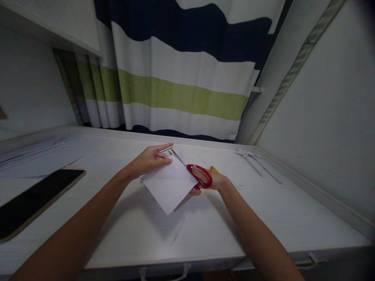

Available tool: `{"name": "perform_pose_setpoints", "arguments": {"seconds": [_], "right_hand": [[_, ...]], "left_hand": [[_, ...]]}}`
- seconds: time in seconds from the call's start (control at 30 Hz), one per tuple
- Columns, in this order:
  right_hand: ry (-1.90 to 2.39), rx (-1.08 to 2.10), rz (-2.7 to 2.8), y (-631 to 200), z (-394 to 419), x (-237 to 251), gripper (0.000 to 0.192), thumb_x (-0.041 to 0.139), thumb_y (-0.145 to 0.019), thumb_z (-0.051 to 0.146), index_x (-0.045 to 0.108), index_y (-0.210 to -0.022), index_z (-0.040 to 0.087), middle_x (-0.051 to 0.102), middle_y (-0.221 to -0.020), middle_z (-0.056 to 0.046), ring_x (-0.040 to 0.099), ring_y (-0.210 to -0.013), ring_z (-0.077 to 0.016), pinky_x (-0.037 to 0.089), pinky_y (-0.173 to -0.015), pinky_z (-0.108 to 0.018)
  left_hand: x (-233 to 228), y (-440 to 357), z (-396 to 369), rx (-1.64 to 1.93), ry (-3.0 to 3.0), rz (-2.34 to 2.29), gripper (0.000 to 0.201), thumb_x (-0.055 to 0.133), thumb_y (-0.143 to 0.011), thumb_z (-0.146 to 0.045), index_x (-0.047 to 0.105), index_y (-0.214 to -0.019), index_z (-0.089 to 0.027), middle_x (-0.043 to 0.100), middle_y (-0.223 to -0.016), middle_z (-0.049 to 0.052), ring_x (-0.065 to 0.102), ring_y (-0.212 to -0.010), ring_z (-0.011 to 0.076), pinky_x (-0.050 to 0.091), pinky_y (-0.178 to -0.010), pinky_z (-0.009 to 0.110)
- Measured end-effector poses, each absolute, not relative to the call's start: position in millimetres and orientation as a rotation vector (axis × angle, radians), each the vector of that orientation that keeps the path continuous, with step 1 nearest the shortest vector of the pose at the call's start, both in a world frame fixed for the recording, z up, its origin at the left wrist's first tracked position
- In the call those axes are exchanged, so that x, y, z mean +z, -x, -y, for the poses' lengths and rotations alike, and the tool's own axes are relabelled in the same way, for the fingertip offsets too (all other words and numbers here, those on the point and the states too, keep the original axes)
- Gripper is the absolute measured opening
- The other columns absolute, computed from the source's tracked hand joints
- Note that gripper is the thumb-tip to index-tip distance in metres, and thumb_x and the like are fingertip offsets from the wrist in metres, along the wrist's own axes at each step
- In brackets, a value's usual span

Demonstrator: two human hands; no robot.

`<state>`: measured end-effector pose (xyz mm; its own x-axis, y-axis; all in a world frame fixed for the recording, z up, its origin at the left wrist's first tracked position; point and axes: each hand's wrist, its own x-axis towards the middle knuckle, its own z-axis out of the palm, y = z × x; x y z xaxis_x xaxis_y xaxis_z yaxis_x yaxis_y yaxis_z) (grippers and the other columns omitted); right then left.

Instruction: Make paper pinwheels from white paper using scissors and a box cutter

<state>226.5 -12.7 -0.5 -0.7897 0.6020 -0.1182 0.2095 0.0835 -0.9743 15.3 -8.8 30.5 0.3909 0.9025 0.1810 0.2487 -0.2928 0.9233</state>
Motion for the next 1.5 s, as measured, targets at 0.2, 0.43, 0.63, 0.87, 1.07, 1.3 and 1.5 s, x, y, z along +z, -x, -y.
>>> {"name": "perform_pose_setpoints", "arguments": {"seconds": [0.2, 0.43, 0.63, 0.87, 1.07, 1.3, 1.5], "right_hand": [[0.933, 1.799, 1.943, -222.1, 14.1, 0.1, 0.053, 0.026, -0.075, 0.062, 0.042, -0.051, 0.017, 0.041, -0.039, 0.001, 0.035, -0.035, -0.0070, 0.030, -0.037, -0.021], [1.108, 1.446, 1.952, -224.8, -6.4, -16.5, 0.052, 0.025, -0.076, 0.061, 0.044, -0.060, 0.014, 0.047, -0.046, 0.000, 0.042, -0.039, -0.0072, 0.033, -0.040, -0.020], [1.938, 0.315, 1.981, -245.2, -26.9, -25.0, 0.037, 0.044, -0.074, 0.045, 0.055, -0.078, 0.010, 0.060, -0.081, -0.016, 0.056, -0.071, -0.0212, 0.037, -0.055, -0.027], [2.045, 0.207, 2.016, -249.8, -22.1, -31.1, 0.024, 0.051, -0.071, 0.025, 0.057, -0.087, 0.009, 0.059, -0.092, -0.020, 0.056, -0.085, -0.0262, 0.038, -0.067, -0.030], [1.932, 0.187, 2.055, -244.5, -19.0, -31.9, 0.024, 0.049, -0.074, 0.025, 0.060, -0.080, 0.005, 0.057, -0.093, -0.024, 0.052, -0.091, -0.0286, 0.035, -0.076, -0.035], [1.374, 0.506, 1.983, -227.4, -20.7, -13.8, 0.049, 0.016, -0.086, 0.040, 0.055, -0.081, 0.011, 0.057, -0.074, -0.005, 0.052, -0.067, -0.0109, 0.039, -0.060, -0.020], [1.030, 0.961, 1.732, -222.4, -26.7, -28.5, 0.031, 0.044, -0.073, 0.040, 0.052, -0.069, 0.010, 0.047, -0.058, 0.001, 0.041, -0.050, -0.0074, 0.033, -0.045, -0.019]], "left_hand": [[28.4, -14.0, 5.5, 0.932, -1.776, -1.044, 0.068, 0.059, -0.065, -0.032, 0.033, -0.125, -0.017, 0.058, -0.067, 0.000, 0.047, -0.054, 0.0096, 0.033, -0.044, 0.018], [17.6, -8.6, -5.4, 0.958, -1.799, -1.060, 0.067, 0.059, -0.064, -0.032, 0.035, -0.124, -0.014, 0.055, -0.061, -0.002, 0.045, -0.052, 0.0088, 0.033, -0.048, 0.019], [8.6, -3.4, -16.2, 1.034, -1.807, -1.165, 0.063, 0.058, -0.063, -0.027, 0.040, -0.121, -0.010, 0.052, -0.060, -0.003, 0.043, -0.051, 0.0076, 0.031, -0.047, 0.019], [6.8, -6.1, -19.4, 1.294, -1.653, -1.324, 0.059, 0.062, -0.057, -0.024, 0.049, -0.113, -0.009, 0.060, -0.075, 0.004, 0.053, -0.058, 0.0107, 0.042, -0.053, 0.022], [8.3, -12.3, -18.8, 1.477, -1.454, -1.249, 0.059, 0.065, -0.056, -0.021, 0.050, -0.111, -0.008, 0.063, -0.082, 0.007, 0.056, -0.061, 0.0099, 0.047, -0.058, 0.022], [1.4, -28.4, -13.8, 1.483, -1.379, -1.204, 0.059, 0.066, -0.057, -0.020, 0.049, -0.111, -0.005, 0.065, -0.080, 0.007, 0.058, -0.065, 0.0112, 0.049, -0.064, 0.025], [-3.4, -33.5, -10.3, 1.345, -1.479, -1.084, 0.046, 0.065, -0.060, -0.028, 0.057, -0.101, -0.009, 0.066, -0.081, 0.006, 0.059, -0.072, 0.0156, 0.048, -0.069, 0.029]]}}
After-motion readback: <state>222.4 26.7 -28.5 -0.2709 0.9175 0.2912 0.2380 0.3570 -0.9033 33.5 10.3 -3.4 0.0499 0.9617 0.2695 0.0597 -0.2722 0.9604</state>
